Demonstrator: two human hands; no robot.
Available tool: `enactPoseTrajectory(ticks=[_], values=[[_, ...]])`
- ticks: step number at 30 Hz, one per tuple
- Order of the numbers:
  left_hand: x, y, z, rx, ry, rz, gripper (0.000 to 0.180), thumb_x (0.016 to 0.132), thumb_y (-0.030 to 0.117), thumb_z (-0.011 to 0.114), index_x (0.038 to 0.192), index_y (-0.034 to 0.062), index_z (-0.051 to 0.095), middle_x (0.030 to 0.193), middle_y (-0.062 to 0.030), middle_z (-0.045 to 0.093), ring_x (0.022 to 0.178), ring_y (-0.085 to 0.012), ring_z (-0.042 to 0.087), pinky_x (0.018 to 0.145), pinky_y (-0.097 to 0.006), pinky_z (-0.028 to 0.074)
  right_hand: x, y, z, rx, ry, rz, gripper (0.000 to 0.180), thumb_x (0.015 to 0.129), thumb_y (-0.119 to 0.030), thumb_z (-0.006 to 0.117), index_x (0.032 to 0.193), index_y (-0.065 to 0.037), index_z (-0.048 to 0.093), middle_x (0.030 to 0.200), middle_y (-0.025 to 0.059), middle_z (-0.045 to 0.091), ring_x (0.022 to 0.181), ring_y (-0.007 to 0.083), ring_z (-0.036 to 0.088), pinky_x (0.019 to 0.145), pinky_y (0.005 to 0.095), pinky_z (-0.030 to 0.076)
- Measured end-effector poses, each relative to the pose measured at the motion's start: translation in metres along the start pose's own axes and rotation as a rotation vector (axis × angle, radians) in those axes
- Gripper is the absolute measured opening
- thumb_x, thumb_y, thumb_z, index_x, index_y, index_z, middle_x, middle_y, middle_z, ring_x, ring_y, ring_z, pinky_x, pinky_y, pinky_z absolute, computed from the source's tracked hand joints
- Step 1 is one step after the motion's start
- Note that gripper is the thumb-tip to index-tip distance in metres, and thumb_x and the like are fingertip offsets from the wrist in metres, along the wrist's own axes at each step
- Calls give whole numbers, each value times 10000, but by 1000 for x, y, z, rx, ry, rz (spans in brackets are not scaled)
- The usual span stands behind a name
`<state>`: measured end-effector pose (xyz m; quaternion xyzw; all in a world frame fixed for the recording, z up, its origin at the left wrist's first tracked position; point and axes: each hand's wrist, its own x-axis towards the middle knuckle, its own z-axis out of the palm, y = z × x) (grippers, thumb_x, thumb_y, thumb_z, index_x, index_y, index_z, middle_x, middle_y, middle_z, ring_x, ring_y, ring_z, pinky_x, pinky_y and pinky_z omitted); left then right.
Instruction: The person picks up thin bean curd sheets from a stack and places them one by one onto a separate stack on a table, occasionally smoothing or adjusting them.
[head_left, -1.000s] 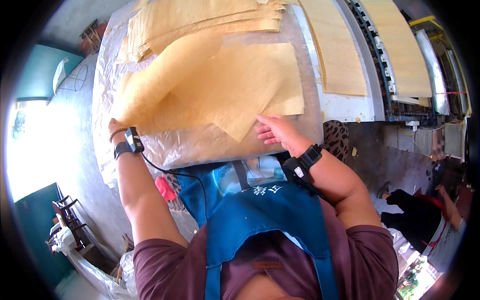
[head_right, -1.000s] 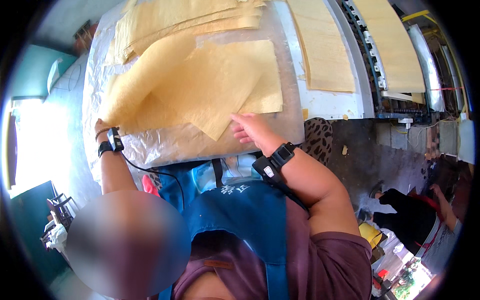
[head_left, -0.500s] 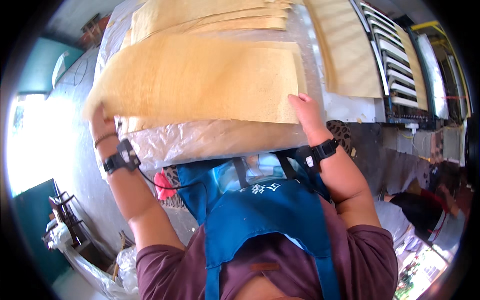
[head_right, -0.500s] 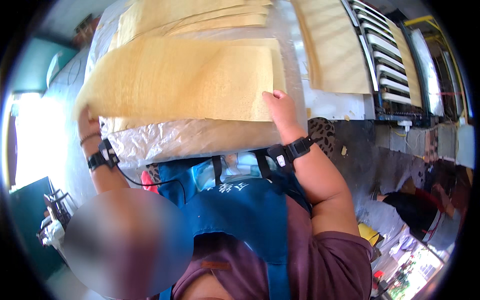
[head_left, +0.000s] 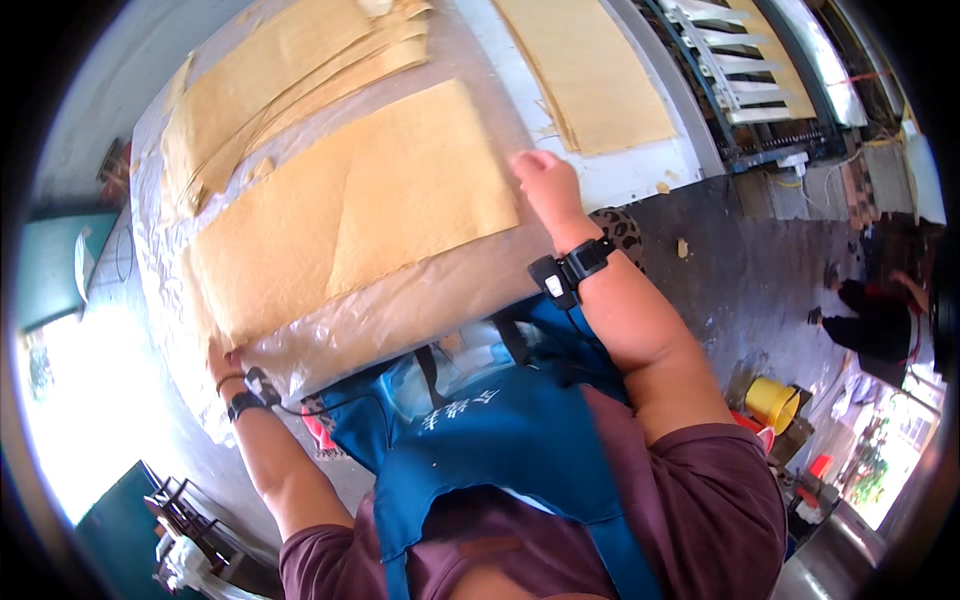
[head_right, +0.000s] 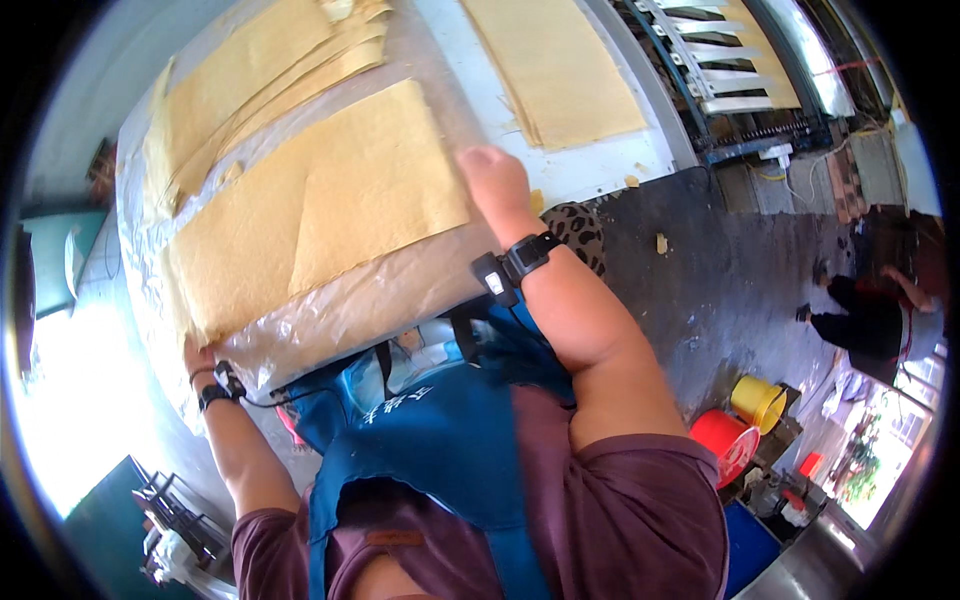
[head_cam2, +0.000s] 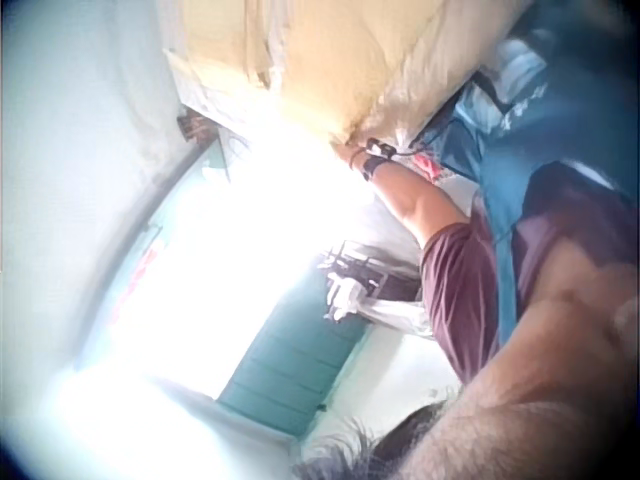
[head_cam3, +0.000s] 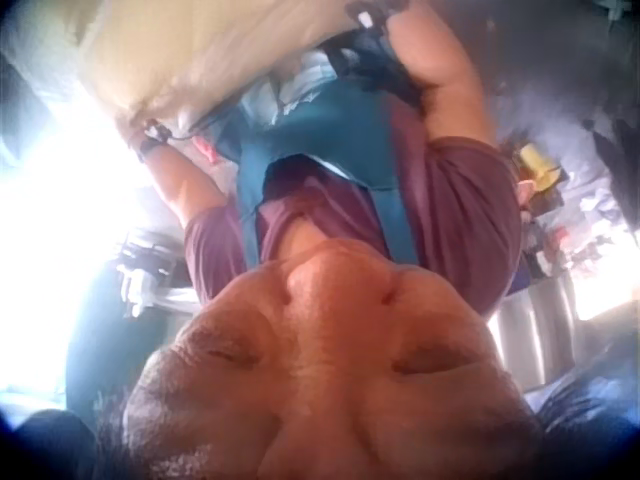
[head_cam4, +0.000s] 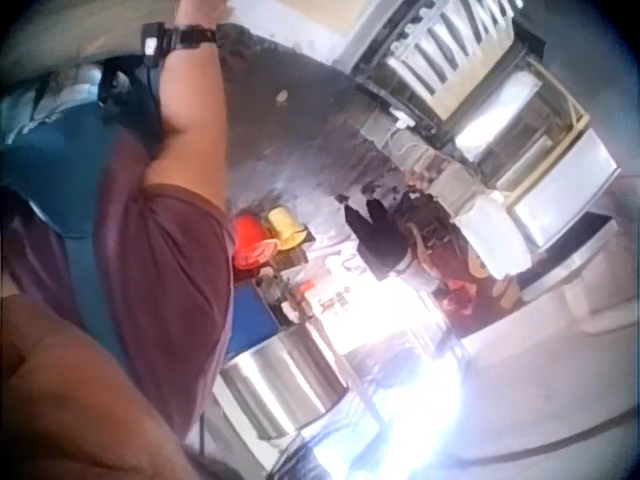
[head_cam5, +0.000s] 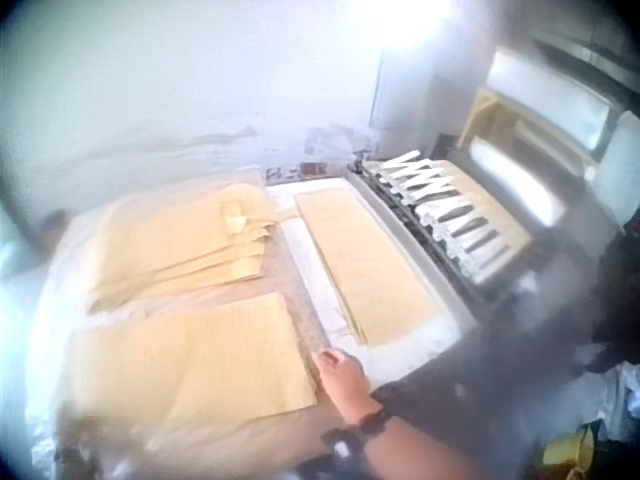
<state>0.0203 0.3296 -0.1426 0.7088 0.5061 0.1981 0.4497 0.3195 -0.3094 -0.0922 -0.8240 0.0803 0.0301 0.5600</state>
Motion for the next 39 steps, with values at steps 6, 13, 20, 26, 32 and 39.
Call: enactPoseTrajectory(ticks=[6, 13, 20, 26, 32, 39], values=[[-70, 63, 41, -250, 549, -233, 330, 782, 76, 541, 1112, 60, 550, 840, -105, 577, 705, -212, 564, 583, -298, 484, 86, 119, -140, 915, 362, 649, 539, 909, -300, 484, 1329, -32, 280, 1233, 178, 453, 1094, 309, 487, 896, 457, 438], [-154, 160, 116, -228, 202, -82, 463, 814, 134, 582, 1256, 65, 461, 1068, -109, 584, 937, -208, 556, 736, -313, 472, 130, 119, -142, 949, 326, 772, 607, 868, -376, 559, 1310, -35, 320, 1215, 155, 480, 1103, 280, 492, 859, 458, 447], [-194, 230, 185, -85, -120, 191, 385, 841, 159, 559, 1208, 52, 513, 991, -67, 617, 854, -145, 570, 677, -245, 450, 160, 141, -151, 677, 141, 714, 377, 840, -351, 607, 1045, -46, 523, 963, 93, 607, 883, 231, 595, 755, 400, 489], [-271, 294, 266, 134, -579, 377, 230, 880, 105, 537, 1087, 31, 604, 903, -70, 658, 795, -120, 625, 638, -222, 482, 163, 121, -166, 644, -80, 810, 298, 837, -342, 628, 820, -51, 568, 662, 44, 614, 485, 144, 571, 444, 243, 516], [-349, 342, 327, 396, -776, 1277, 676, 672, 127, 734, 1285, 102, 451, 1300, -121, 471, 1205, -307, 437, 986, -406, 375, 77, 7, -159, 815, -144, 328, 173, 850, -184, 562, 960, -51, 580, 865, 46, 627, 748, 163, 605, 679, 343, 528], [-395, 359, 365, 177, -736, 1328, 749, 634, 198, 750, 1303, 128, 421, 1278, -132, 474, 1223, -320, 397, 998, -416, 341, -58, -38, -215, 1077, 109, 131, 431, 914, -134, 439, 1276, 89, 372, 1310, 184, 440, 1233, 298, 408, 1058, 423, 298]])
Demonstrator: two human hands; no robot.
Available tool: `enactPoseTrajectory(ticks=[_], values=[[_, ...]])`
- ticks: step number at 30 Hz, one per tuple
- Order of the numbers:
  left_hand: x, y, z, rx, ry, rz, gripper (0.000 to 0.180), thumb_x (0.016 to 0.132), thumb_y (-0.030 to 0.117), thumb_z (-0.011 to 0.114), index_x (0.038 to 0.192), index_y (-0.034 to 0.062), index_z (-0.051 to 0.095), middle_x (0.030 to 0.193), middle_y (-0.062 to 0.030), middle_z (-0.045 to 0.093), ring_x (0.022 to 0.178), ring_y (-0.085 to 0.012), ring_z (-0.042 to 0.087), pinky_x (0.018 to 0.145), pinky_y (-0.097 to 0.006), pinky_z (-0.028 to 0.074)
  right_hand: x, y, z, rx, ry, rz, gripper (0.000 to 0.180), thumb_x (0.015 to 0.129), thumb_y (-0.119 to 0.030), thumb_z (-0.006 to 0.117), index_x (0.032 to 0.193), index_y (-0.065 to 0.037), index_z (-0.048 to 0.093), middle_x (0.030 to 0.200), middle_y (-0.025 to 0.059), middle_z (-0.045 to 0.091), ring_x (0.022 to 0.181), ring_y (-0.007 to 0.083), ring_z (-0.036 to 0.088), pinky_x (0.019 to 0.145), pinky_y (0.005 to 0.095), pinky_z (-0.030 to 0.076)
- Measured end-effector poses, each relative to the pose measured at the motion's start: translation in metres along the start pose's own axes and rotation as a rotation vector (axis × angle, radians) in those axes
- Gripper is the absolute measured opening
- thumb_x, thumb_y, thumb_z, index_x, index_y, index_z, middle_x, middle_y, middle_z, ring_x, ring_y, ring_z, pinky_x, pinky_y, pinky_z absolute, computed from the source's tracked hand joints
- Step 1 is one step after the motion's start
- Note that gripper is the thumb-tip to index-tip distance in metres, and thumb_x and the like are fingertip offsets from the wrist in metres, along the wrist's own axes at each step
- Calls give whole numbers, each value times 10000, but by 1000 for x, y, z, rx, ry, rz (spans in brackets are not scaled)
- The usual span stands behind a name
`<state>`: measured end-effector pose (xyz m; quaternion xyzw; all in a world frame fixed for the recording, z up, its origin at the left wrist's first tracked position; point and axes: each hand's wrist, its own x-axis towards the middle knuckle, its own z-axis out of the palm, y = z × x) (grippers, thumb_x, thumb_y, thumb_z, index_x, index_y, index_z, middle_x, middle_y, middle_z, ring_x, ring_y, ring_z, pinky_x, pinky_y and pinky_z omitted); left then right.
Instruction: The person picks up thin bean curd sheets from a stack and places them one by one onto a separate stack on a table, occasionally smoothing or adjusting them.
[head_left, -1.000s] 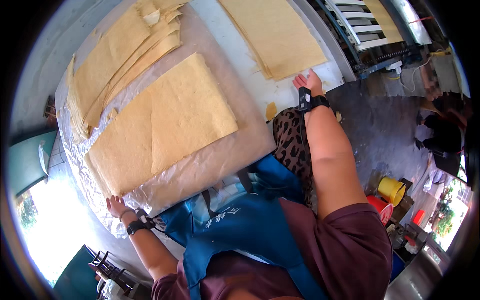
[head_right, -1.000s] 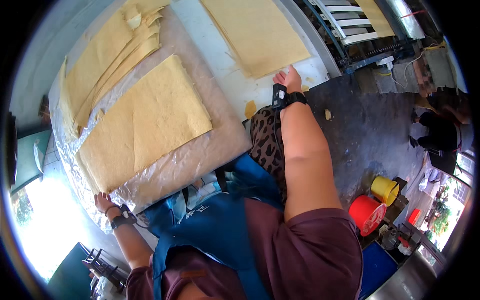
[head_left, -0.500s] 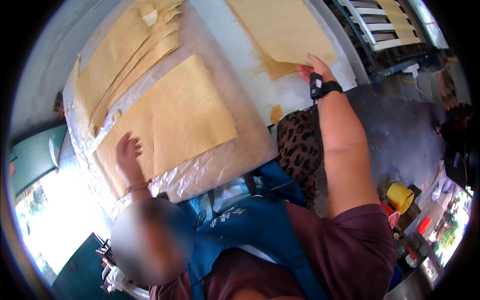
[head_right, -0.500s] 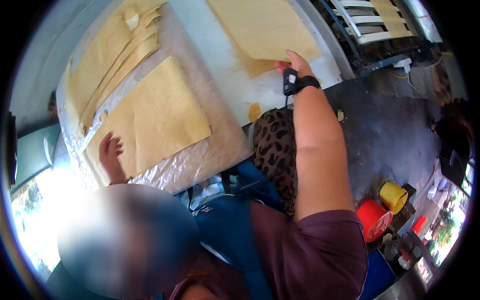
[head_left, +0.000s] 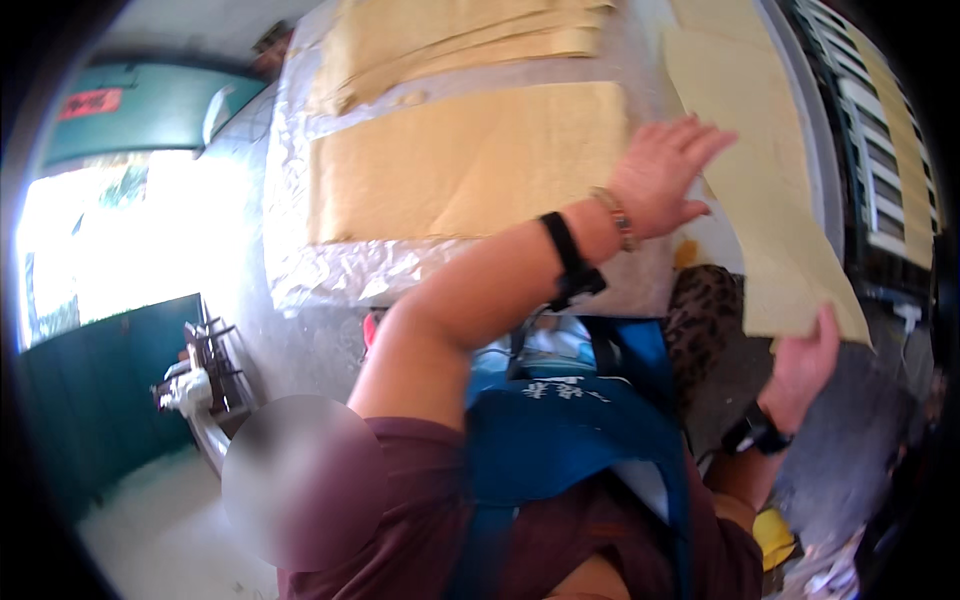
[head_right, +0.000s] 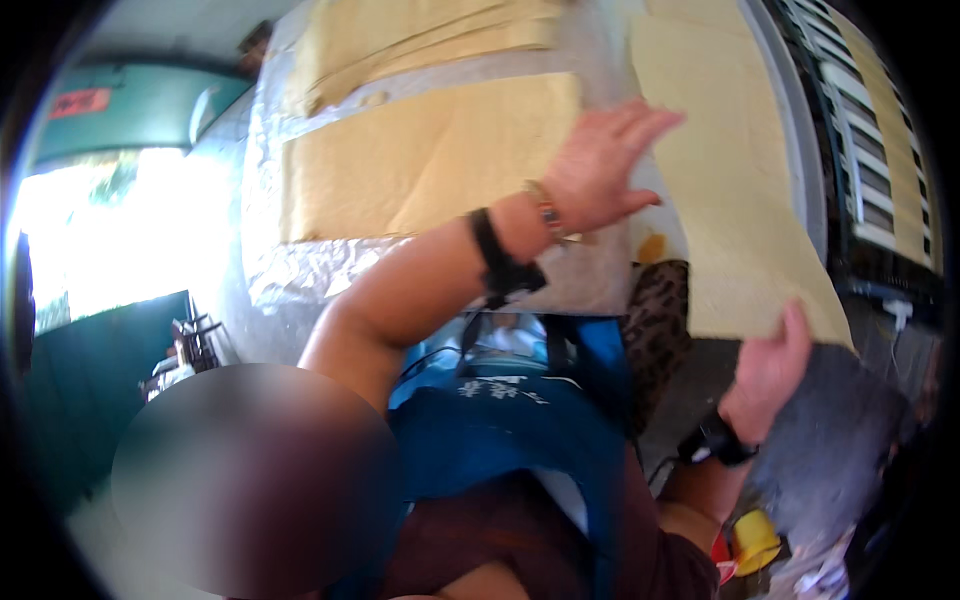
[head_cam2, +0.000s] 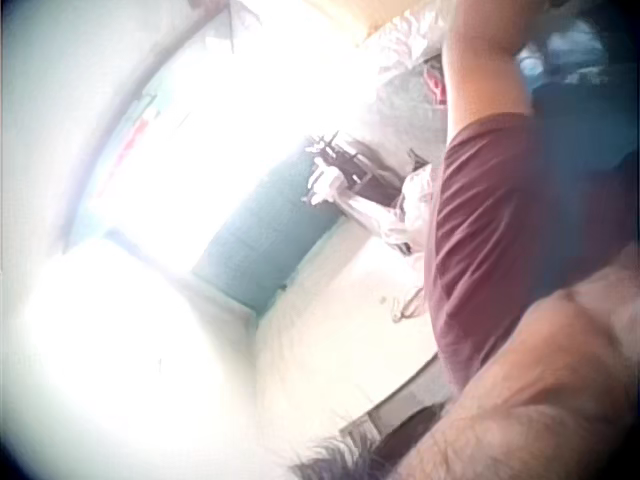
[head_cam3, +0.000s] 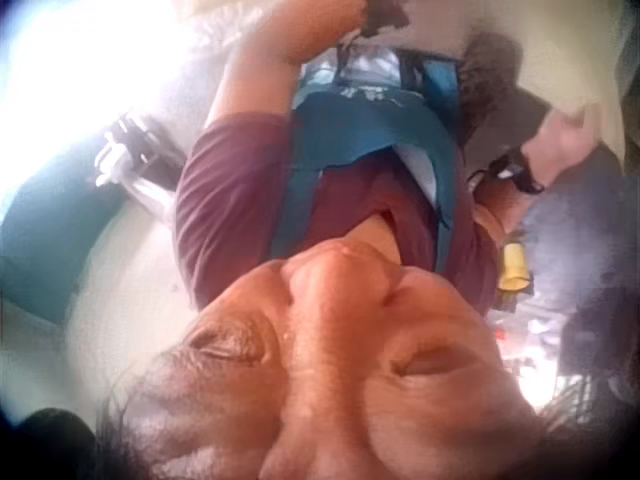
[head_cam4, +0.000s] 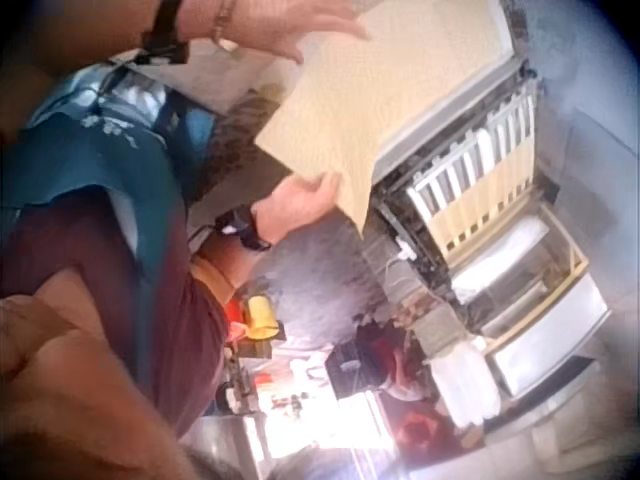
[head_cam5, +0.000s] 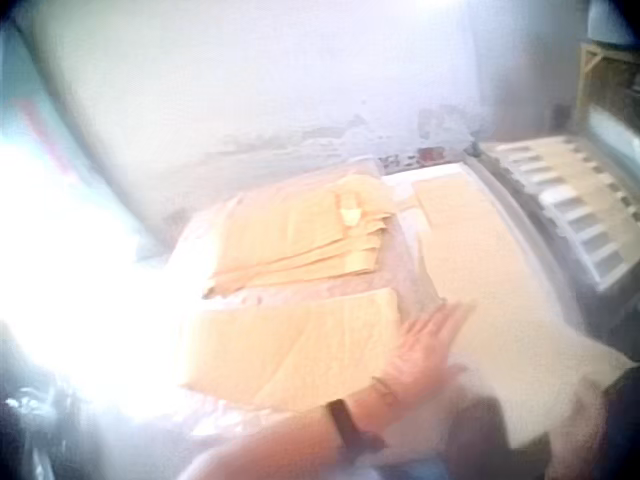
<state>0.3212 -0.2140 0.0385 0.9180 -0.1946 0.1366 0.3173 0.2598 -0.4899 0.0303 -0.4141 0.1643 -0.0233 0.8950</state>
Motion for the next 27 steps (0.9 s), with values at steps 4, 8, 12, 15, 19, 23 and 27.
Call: enactPoseTrajectory(ticks=[4, 8, 12, 15, 19, 23, 27], values=[[-6, 5, 18, -90, -115, 42, 532, 675, 219, 713, 1179, 185, 545, 1089, -90, 593, 1100, -281, 503, 925, -372, 396, -10, -20, 17, -210, -64, -93, 368, 927, -161, 442, 1205, 78, 465, 1202, 152, 527, 1132, 229, 500, 967, 356, 389], [-15, 14, 34, -318, 4, -36, 249, 725, 232, 674, 963, 163, 655, 868, -85, 655, 866, -277, 605, 766, -363, 475, 26, -30, 53, -200, -214, -280, 301, 870, -90, 557, 1140, 39, 526, 1116, 101, 571, 1028, 174, 548, 922, 304, 413], [-7, 25, 24, -542, 37, -220, 246, 766, 281, 663, 957, 126, 666, 858, -138, 653, 784, -284, 624, 698, -347, 500, 12, -82, 156, -214, -367, -417, 304, 865, -103, 563, 1142, 20, 541, 1146, 100, 566, 1058, 188, 546, 940, 309, 410], [-24, 21, 14, -762, 214, -190, 212, 823, 209, 627, 1000, 97, 660, 893, -96, 672, 787, -202, 639, 700, -304, 502, 7, -72, 236, -489, -851, -593, 295, 890, -162, 507, 1122, 14, 547, 1076, 126, 587, 1014, 208, 559, 930, 313, 405], [-51, 13, -40, -1273, 471, -240, 197, 896, 40, 514, 1047, 33, 639, 945, -18, 657, 845, -98, 597, 714, -253, 499, -36, 14, 370, -605, -1196, -467, 195, 866, -181, 538, 943, -19, 612, 845, 86, 629, 797, 167, 598, 755, 280, 476], [-121, -54, -82, -1473, 743, -370, 206, 882, 41, 520, 1063, 30, 618, 959, -36, 643, 858, -127, 598, 710, -272, 503, -79, 169, 441, -641, -1673, -622, 273, 840, -153, 543, 1067, -18, 612, 969, 139, 649, 872, 223, 623, 770, 287, 480], [-184, -106, -108, -1506, 1049, -662, 209, 869, 78, 548, 1068, 36, 597, 968, -54, 631, 860, -160, 602, 700, -293, 505, -153, 242, 438, -1154, -1848, -577, 609, 801, -475, 610, 1200, -21, 539, 1159, 201, 566, 1061, 326, 542, 914, 363, 419]])
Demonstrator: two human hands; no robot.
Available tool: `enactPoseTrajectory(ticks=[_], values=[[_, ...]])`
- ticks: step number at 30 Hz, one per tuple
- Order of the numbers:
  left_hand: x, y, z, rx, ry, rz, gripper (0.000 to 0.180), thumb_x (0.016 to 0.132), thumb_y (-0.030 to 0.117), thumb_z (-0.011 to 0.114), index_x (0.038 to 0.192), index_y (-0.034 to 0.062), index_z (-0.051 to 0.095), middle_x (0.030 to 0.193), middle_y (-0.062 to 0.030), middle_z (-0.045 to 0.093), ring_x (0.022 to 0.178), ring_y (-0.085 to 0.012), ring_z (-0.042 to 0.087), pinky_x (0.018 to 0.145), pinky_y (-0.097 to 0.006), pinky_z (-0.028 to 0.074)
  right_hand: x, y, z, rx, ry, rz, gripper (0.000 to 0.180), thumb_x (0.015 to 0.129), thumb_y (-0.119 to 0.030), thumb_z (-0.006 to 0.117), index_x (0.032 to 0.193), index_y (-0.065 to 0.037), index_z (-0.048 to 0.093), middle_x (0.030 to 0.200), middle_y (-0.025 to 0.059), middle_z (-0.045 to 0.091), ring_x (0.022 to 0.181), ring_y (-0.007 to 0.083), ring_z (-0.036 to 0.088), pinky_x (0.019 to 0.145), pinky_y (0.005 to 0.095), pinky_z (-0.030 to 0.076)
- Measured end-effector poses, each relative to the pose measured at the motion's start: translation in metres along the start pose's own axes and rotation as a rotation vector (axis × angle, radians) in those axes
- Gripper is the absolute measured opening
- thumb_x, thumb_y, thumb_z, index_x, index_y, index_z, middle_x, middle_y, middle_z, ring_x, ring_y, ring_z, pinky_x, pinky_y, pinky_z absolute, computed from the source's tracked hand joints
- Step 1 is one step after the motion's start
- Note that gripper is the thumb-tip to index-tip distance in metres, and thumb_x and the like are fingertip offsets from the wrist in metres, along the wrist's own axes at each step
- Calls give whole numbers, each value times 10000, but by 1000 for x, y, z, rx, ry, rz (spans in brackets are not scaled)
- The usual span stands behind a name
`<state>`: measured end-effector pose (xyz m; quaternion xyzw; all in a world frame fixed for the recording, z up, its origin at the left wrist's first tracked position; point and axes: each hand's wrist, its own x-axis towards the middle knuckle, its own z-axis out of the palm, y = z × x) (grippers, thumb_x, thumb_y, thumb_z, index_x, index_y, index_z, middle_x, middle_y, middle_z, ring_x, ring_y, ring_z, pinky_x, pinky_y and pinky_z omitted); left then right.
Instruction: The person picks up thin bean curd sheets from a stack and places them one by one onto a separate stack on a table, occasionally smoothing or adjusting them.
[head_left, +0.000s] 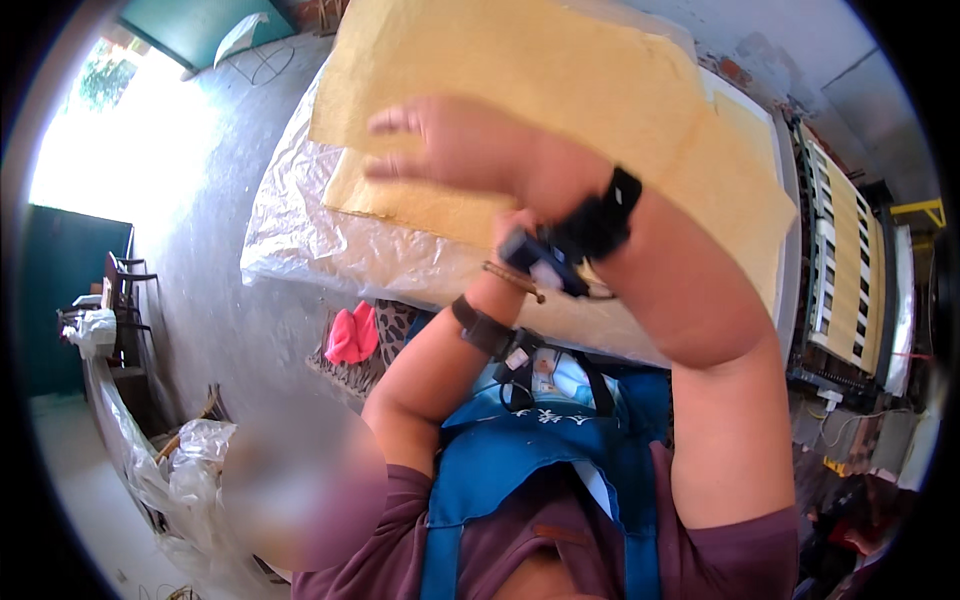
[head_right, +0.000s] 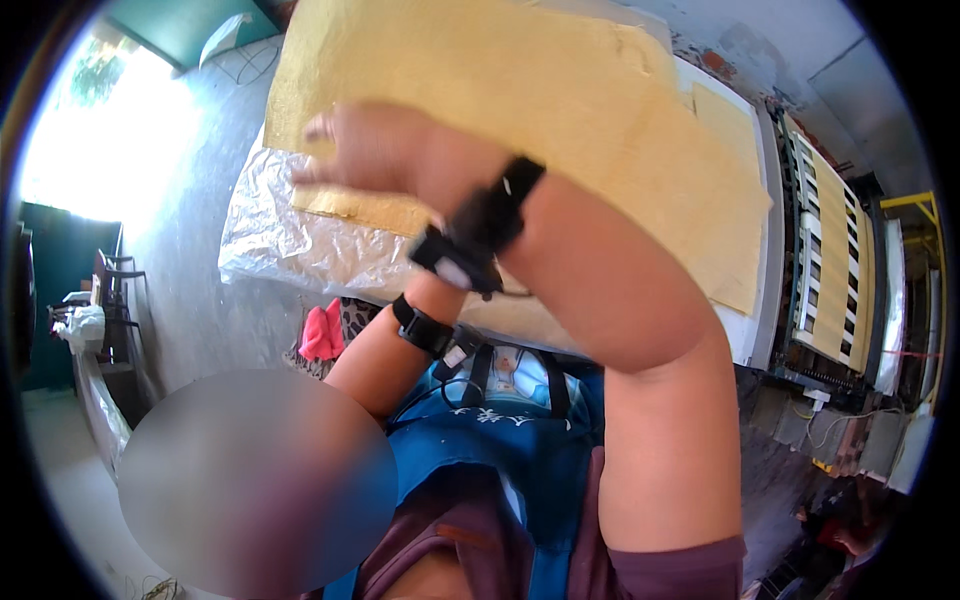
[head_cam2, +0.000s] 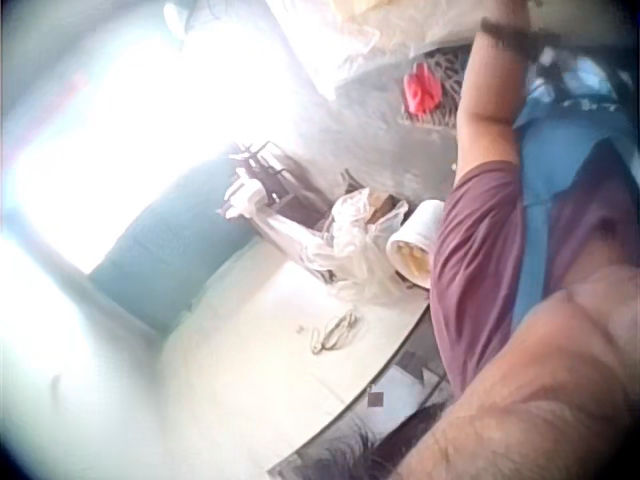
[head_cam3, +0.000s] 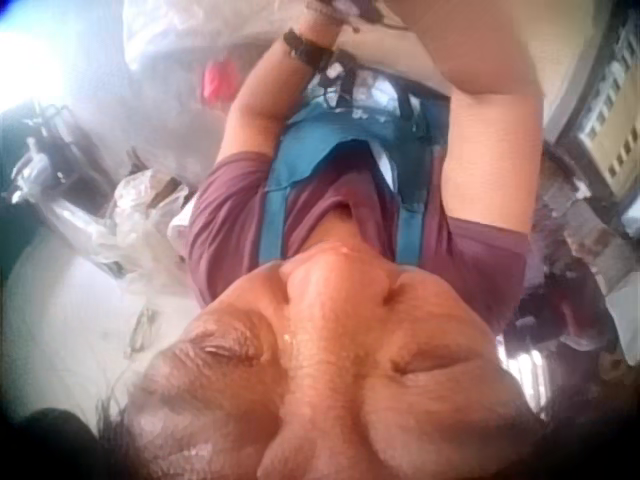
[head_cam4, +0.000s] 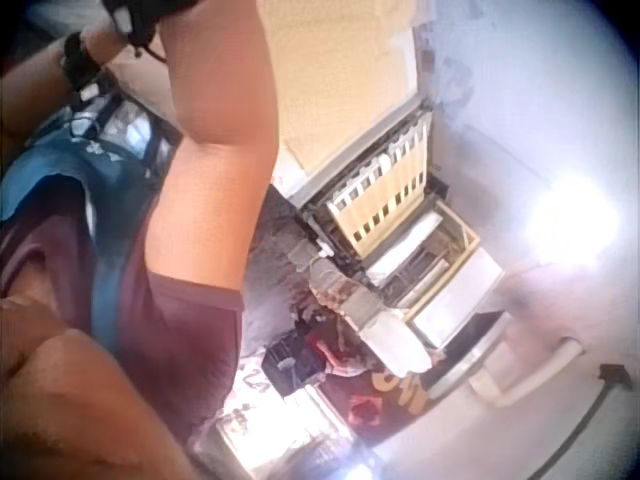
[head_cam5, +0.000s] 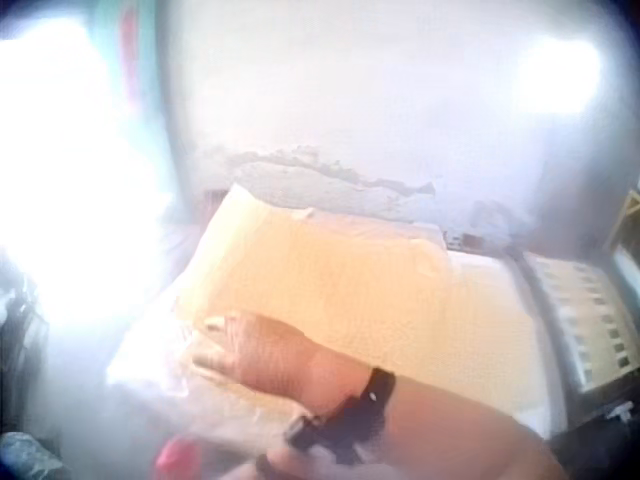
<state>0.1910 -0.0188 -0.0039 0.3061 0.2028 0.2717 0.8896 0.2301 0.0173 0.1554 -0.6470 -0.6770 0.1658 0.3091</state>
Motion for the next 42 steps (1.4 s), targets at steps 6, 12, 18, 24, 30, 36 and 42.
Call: enactPoseTrajectory(ticks=[6, 12, 18, 24, 30, 36, 42], values=[[14, 26, -85, 43, 466, -172, 244, 848, 132, 590, 1075, 46, 566, 981, -81, 614, 864, -210, 607, 684, -324, 509, -135, 53, 77, -389, 104, 238, 600, 733, -383, 673, 1237, -103, 506, 1285, 147, 461, 1210, 311, 408, 1003, 432, 318], [41, 10, -134, 32, 539, -263, 191, 839, 135, 614, 1013, 73, 565, 911, -71, 621, 810, -230, 623, 654, -358, 535, -241, 97, 100, -528, 48, 534, 633, 709, -356, 704, 1265, -143, 489, 1358, 136, 374, 1292, 311, 294, 1025, 498, 266], [42, 62, -160, 36, 458, -189, 244, 849, 57, 560, 1091, 40, 528, 1062, -96, 595, 976, -268, 579, 823, -402, 507, -252, 90, 95, -467, 286, 482, 486, 742, -237, 670, 1187, -95, 538, 1270, 141, 462, 1175, 322, 424, 968, 434, 350], [43, 71, -168, 229, 427, -330, 228, 864, 76, 556, 1088, 56, 520, 1048, -107, 599, 939, -260, 599, 767, -400, 538, -295, 110, 75, -334, 748, 694, 274, 756, -159, 621, 1010, -61, 599, 1082, 139, 570, 1008, 323, 532, 849, 380, 436], [46, 77, -168, 350, 447, -427, 219, 861, 136, 595, 1064, 73, 542, 1003, -94, 622, 874, -241, 617, 644, -311, 524, -333, 114, 76, -404, 559, 790, 237, 781, -143, 603, 994, -41, 615, 1059, 138, 589, 974, 317, 551, 833, 380, 449], [33, 93, -152, 342, 418, -587, 351, 882, 381, 557, 1033, 64, 563, 968, -95, 628, 873, -204, 604, 666, -250, 502, -419, 185, 65, 542, 1439, 993, 212, 862, -212, 559, 1006, -66, 610, 894, 91, 621, 803, 242, 608, 723, 351, 496], [-12, 98, -152, 904, 484, -574, 368, 858, 387, 579, 990, 43, 590, 778, -50, 625, 719, -176, 627, 563, -243, 486, -572, 283, 44, 1308, 2034, 1188, 465, 901, -260, 517, 1258, -10, 355, 1258, 158, 441, 1075, 286, 498, 838, 468, 479]])
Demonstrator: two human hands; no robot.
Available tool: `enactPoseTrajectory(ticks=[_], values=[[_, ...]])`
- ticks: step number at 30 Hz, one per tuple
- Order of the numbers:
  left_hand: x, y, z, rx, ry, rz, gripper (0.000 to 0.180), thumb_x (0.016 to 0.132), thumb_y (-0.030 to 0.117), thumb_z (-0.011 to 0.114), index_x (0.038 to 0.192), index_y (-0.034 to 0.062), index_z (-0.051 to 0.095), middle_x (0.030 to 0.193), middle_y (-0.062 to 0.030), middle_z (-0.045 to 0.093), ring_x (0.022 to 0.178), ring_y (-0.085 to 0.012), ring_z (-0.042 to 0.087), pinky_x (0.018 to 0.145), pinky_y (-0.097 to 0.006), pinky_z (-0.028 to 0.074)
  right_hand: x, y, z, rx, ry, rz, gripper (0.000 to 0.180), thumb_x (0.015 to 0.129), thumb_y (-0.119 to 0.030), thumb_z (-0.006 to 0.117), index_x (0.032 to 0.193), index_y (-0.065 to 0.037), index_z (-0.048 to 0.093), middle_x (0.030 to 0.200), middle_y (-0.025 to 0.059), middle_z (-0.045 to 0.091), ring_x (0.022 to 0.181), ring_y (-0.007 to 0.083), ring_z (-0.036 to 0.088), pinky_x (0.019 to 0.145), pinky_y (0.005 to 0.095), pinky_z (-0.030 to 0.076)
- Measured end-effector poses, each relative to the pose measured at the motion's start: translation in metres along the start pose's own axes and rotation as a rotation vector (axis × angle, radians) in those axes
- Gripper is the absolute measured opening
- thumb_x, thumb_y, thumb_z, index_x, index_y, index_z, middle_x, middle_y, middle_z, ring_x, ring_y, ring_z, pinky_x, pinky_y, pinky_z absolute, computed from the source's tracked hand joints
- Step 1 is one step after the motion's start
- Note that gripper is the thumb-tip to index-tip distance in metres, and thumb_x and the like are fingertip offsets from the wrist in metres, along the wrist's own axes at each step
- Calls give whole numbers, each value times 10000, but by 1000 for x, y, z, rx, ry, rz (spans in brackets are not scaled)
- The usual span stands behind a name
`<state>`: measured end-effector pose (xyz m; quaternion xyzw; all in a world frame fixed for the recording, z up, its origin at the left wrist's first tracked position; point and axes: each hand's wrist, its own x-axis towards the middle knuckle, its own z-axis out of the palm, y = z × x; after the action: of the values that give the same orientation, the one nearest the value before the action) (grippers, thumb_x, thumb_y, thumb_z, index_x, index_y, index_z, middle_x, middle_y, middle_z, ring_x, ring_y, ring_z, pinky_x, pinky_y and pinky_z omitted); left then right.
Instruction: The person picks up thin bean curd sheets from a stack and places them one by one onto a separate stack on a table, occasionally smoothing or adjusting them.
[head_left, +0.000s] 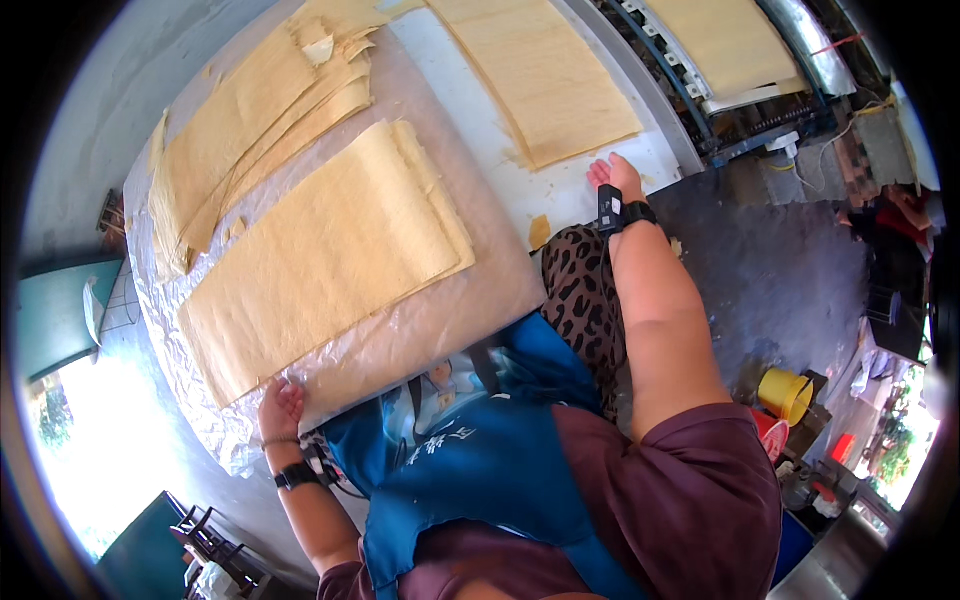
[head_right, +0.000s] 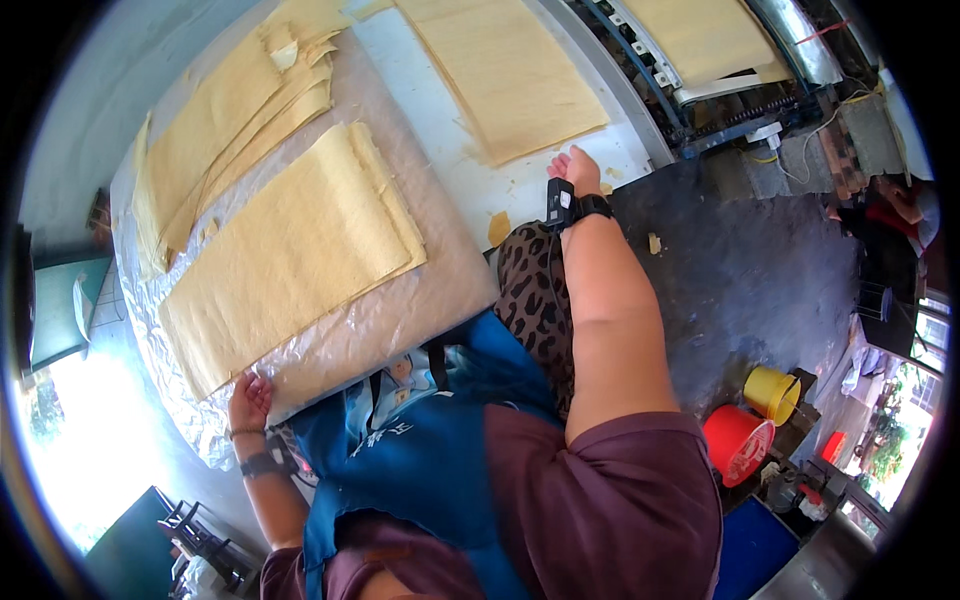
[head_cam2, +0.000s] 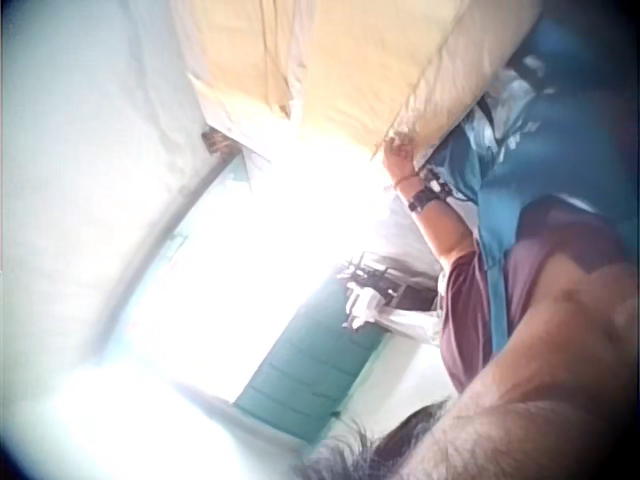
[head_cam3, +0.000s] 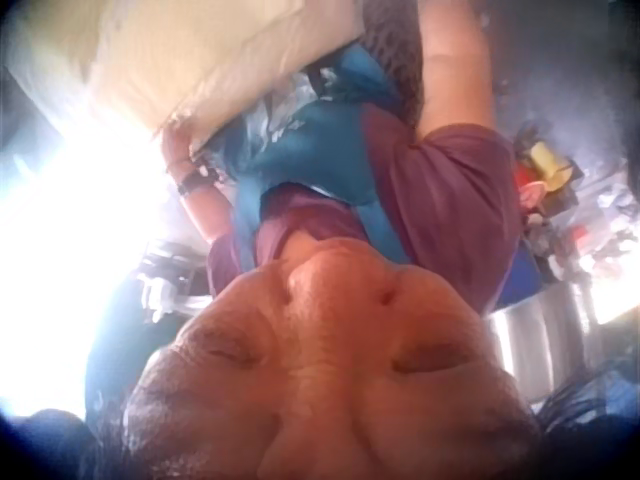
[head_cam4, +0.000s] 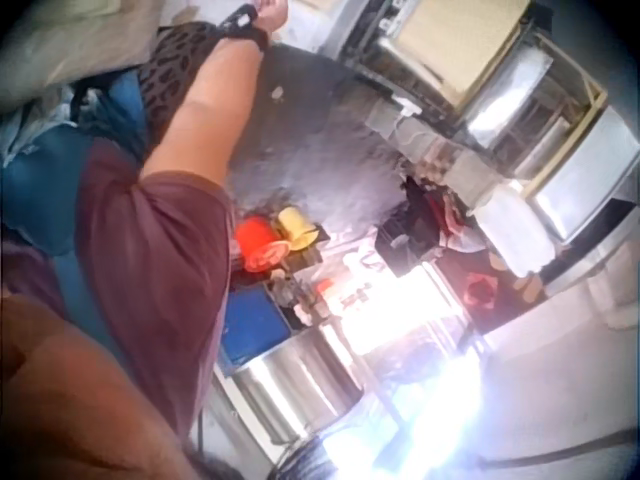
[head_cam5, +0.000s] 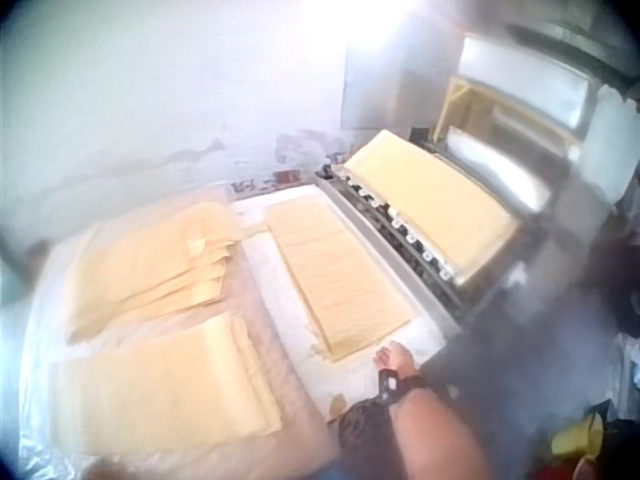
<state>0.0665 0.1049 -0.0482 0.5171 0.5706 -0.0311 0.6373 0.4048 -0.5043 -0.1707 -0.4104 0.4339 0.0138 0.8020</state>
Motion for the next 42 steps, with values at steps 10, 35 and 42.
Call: enactPoseTrajectory(ticks=[10, 35, 42], values=[[-42, 1, 42, 18, -11, 158, 234, 864, 224, 577, 1032, 64, 603, 771, -48, 629, 699, -161, 631, 554, -232, 486, 43, -8, 23, -321, 102, 34, 329, 880, -295, 565, 1055, -19, 523, 916, 124, 599, 751, 235, 604, 660, 361, 517], [-66, 37, 125, 546, -256, 425, 236, 898, 168, 530, 1080, 25, 576, 824, -61, 662, 738, -117, 627, 622, -209, 473, 26, -44, 50, -256, -276, 146, 191, 838, -204, 622, 962, -80, 546, 851, 52, 610, 688, 165, 594, 570, 289, 529], [-99, 42, 165, 742, -465, 708, 236, 853, 75, 585, 1081, 12, 585, 823, -73, 665, 757, -126, 626, 704, -242, 495, -152, -74, 38, -95, -530, -207, 244, 888, -201, 530, 1074, -44, 549, 995, 93, 615, 816, 181, 595, 684, 315, 500]])
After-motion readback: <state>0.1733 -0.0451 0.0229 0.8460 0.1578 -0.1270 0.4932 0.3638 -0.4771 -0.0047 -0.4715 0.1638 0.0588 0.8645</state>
